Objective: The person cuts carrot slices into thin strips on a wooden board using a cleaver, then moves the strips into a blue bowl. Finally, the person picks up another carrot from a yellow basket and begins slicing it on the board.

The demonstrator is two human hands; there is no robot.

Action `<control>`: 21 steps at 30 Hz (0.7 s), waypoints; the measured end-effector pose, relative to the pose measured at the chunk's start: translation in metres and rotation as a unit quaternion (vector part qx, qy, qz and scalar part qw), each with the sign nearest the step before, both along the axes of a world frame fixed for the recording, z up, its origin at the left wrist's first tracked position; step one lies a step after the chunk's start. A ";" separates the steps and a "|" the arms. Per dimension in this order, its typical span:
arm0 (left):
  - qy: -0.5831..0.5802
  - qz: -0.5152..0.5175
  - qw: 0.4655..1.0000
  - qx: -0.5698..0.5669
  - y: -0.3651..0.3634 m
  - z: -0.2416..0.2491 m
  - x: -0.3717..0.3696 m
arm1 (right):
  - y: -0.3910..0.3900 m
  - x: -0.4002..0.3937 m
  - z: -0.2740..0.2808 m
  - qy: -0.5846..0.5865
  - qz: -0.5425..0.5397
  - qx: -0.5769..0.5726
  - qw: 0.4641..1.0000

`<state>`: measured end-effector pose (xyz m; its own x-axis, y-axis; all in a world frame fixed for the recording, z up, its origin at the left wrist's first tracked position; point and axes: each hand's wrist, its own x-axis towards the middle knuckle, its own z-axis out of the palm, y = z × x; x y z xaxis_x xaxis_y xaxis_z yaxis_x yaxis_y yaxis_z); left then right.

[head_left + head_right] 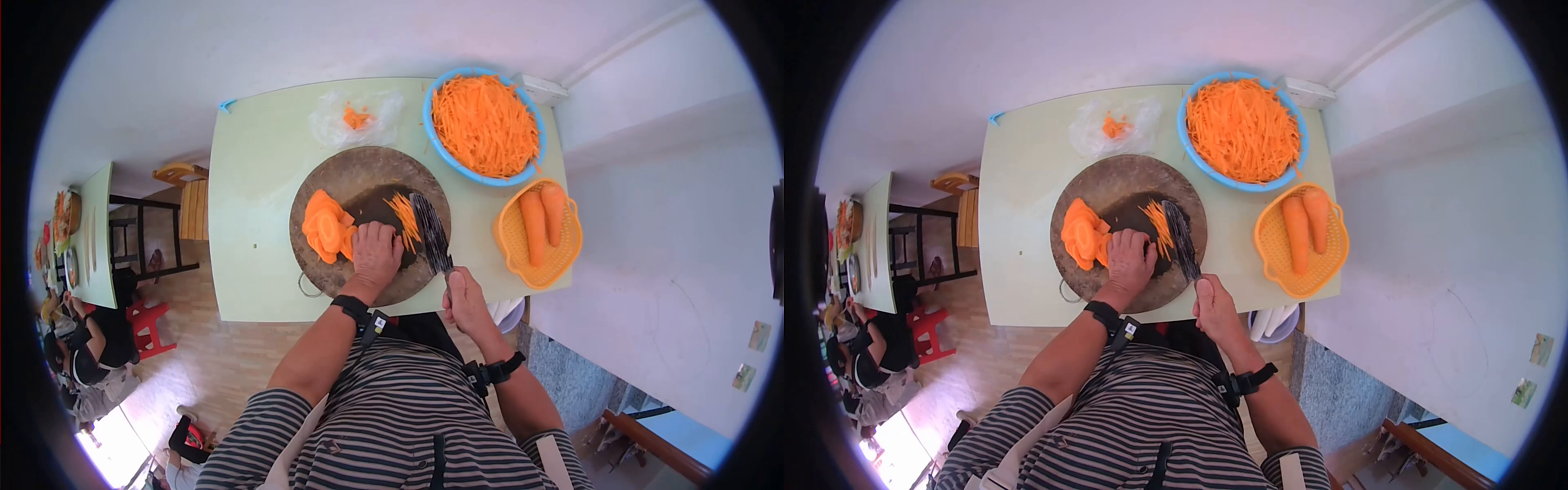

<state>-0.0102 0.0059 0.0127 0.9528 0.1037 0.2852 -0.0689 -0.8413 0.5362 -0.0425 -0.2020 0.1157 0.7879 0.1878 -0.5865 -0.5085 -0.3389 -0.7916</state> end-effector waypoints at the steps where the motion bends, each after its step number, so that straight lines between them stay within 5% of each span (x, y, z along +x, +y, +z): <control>1: 0.007 0.000 1.000 0.000 0.000 0.002 0.000 | -0.001 0.000 0.001 0.000 -0.003 -0.002 1.000; 9: 0.055 -0.005 0.998 0.000 0.003 0.007 0.001 | -0.007 -0.004 0.000 0.005 0.009 0.006 1.000; 14: 0.201 0.071 0.965 -0.149 0.000 0.020 0.006 | -0.005 -0.009 -0.003 0.024 0.032 0.008 0.999; 21: 0.272 0.096 0.942 -0.171 0.004 0.025 0.009 | -0.002 -0.009 0.000 0.025 0.058 0.003 0.998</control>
